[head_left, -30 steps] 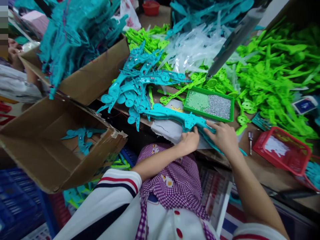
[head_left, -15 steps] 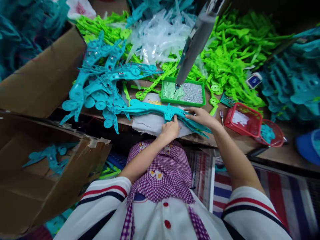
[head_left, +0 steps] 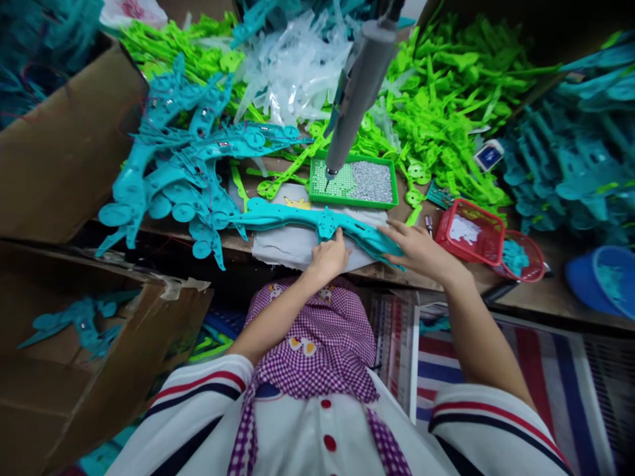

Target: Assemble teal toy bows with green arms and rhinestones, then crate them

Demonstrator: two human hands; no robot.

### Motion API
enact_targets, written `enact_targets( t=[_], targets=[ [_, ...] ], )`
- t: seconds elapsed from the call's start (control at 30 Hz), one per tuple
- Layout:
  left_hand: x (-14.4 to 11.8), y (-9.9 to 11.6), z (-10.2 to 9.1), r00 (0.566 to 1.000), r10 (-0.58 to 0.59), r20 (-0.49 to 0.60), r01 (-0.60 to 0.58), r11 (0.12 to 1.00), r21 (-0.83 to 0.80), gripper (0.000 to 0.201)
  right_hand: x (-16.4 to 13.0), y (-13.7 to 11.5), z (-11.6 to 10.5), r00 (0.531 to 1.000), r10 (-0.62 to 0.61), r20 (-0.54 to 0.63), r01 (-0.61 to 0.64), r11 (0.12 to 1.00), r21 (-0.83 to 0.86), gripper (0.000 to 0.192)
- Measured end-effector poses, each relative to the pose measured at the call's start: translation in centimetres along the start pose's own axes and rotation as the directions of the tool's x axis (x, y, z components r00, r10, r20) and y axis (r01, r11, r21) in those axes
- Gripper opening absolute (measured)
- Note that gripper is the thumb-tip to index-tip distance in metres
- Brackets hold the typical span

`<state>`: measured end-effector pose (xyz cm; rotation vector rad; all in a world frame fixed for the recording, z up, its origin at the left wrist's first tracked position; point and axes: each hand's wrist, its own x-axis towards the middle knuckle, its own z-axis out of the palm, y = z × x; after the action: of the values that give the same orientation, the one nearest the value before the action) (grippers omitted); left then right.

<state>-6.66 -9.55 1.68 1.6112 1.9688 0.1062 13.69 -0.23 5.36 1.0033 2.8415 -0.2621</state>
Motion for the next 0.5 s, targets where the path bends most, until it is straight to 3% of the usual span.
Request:
enact_targets(
  t=[0.23,0.33,0.5],
  targets=[
    [-0.2,0.1,-0.3,1.000,0.000,0.003,0.000,1.000,0.009,0.074,-2.7,-2.0,2.0,0.992,0.014,-0.129,-0.029,0.993,-0.112,0.054],
    [-0.2,0.1,-0.4,1.000,0.011,0.011,-0.011,1.000,0.017,0.073,-2.8,-1.7,2.2,0.991,-0.014,-0.130,-0.002,0.992,-0.123,0.054],
    [0.0,0.0,-0.2,1.000,0.011,0.022,-0.011,1.000,0.014,0.068,-3.1,-1.6,2.7,0.991,0.038,-0.128,-0.057,0.988,-0.143,0.048]
  ],
)
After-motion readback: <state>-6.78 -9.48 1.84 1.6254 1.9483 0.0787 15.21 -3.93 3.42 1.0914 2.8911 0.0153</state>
